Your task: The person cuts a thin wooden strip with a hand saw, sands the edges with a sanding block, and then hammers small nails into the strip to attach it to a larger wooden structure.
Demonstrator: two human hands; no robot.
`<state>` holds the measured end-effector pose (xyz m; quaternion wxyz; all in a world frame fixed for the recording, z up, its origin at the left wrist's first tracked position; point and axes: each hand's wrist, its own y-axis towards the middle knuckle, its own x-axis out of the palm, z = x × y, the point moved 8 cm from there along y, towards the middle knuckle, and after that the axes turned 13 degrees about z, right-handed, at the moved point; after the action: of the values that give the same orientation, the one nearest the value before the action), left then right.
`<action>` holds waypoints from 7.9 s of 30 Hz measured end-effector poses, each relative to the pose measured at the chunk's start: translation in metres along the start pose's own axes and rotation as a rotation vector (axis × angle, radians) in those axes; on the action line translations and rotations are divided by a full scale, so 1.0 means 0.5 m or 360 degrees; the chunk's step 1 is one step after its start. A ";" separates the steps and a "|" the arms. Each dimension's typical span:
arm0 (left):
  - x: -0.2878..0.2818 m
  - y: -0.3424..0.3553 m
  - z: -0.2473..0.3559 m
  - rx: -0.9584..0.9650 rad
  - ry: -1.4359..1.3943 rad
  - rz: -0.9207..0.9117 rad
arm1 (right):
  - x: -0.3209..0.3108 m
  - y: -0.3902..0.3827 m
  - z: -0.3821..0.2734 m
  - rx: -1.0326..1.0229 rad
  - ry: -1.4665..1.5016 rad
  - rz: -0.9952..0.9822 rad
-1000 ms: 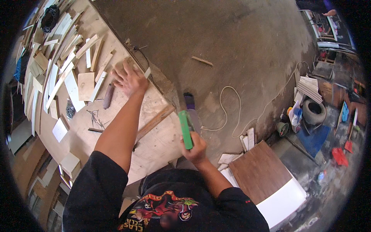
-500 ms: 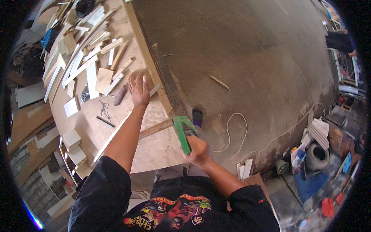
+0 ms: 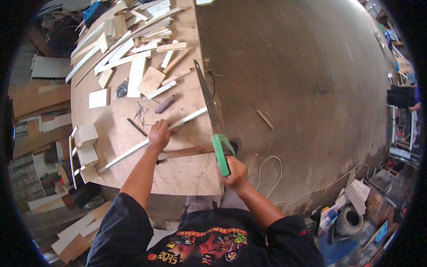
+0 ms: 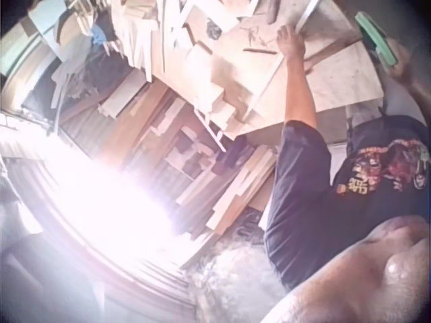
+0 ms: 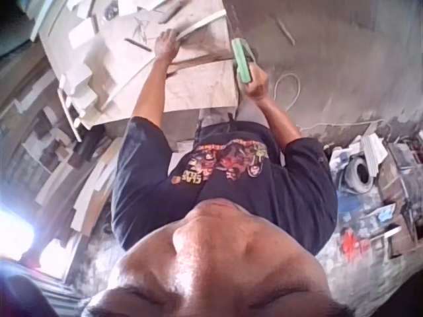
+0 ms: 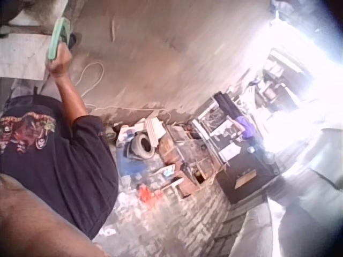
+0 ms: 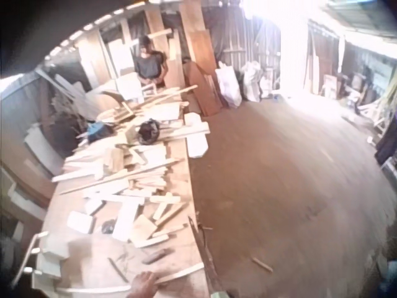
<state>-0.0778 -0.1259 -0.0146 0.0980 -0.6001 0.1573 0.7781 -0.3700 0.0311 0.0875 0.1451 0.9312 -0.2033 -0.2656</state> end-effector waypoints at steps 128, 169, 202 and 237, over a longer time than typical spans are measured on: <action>0.983 0.118 0.769 -0.2087 -0.2446 -0.0723 | -0.201 -0.038 0.998 0.1043 -0.0196 0.0088; -0.395 -0.377 0.600 -0.1695 -0.0288 0.0748 | -0.291 0.120 -0.132 0.0756 0.1040 -0.0377; -0.323 -0.479 0.078 -0.1537 -0.1923 0.0679 | 0.366 0.007 -0.182 -0.0007 -0.0193 -0.0833; -0.338 -0.389 -0.160 -0.1535 -0.2197 0.0376 | 0.552 0.022 -0.448 0.0107 0.0442 -0.0556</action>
<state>0.1049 0.0326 0.1051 -0.1763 0.0532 -0.2251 0.9568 -0.0348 -0.0678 0.1544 0.0925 0.9842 -0.0256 -0.1491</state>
